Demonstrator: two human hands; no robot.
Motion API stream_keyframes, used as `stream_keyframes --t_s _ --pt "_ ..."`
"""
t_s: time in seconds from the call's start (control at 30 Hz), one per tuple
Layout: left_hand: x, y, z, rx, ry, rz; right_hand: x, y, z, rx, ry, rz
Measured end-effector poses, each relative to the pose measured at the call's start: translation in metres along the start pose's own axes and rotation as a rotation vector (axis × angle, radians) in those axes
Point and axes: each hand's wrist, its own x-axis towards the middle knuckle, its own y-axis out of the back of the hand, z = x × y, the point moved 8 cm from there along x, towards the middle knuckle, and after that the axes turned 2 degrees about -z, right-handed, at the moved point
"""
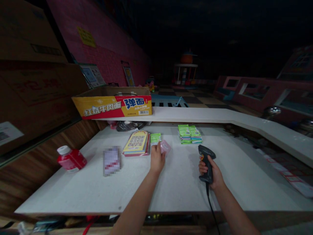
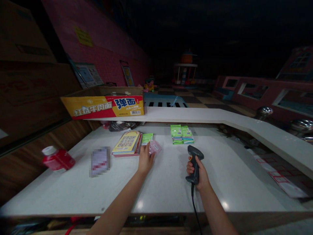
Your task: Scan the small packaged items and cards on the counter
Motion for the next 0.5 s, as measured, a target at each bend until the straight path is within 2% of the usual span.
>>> stream_keyframes --t_s 0.2,0.33,0.4,0.5 --pt "0.003 0.009 -0.026 -0.341 0.143 0.077 -0.002 -0.003 0.001 -0.062 0.011 0.043" --pt "0.001 0.007 -0.040 -0.577 0.242 0.150 -0.005 -0.010 0.007 -0.289 0.011 0.126" --pt "-0.001 0.003 -0.045 -0.643 0.295 0.165 -0.010 -0.020 0.015 -0.436 0.010 0.131" --pt "-0.003 0.003 -0.048 -0.629 0.337 0.205 -0.023 -0.045 0.036 -0.609 -0.021 0.058"
